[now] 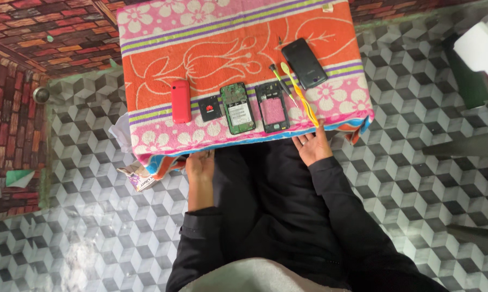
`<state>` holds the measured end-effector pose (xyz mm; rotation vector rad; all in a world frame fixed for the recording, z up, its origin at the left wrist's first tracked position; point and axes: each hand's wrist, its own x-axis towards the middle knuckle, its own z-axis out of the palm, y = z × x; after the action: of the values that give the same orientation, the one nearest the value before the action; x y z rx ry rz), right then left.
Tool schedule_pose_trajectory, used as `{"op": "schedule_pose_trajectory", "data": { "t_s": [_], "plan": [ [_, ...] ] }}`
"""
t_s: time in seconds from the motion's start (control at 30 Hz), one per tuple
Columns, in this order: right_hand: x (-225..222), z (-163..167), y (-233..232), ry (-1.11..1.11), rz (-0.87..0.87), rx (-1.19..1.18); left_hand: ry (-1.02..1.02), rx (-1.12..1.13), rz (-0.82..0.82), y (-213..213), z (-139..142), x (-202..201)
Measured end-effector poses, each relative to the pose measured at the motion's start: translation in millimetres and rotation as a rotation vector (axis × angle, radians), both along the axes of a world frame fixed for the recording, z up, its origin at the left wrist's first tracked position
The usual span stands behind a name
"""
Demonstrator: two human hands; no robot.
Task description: The person sits at a towel-covered bench and disassembles mobile phones. They use a screwdriver to remove screws, pry open a phone's back cover, remove the battery and internal boards, and set the opened phones and parts on the bench.
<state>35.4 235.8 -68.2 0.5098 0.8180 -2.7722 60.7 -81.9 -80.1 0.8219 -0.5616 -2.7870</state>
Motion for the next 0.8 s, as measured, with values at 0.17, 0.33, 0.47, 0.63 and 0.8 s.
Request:
{"op": "schedule_pose_trajectory", "data": {
  "t_s": [0.17,0.33,0.47,0.63,0.8],
  "plan": [
    [4.8,-8.0,15.3,0.001,0.032,-0.026,-0.115,0.092,0.003,-1.5,-5.4,2.6],
    [42.1,-17.0,47.0,-0.025,0.099,-0.06,-0.162,0.058,-0.109,-2.8,-12.8,42.3],
    [66.6,-22.8,62.2,-0.071,0.1,-0.073,-0.165,0.105,-0.087,-5.4,-14.1,71.9],
    [79.6,-26.0,75.9,-0.165,0.077,-0.039,-0.24,0.092,-0.133,-5.9,-13.0,86.5],
    [78.7,-21.4,95.1,-0.249,0.255,0.368,-0.211,0.05,-0.078,-5.4,-17.8,93.5]
  ]
}}
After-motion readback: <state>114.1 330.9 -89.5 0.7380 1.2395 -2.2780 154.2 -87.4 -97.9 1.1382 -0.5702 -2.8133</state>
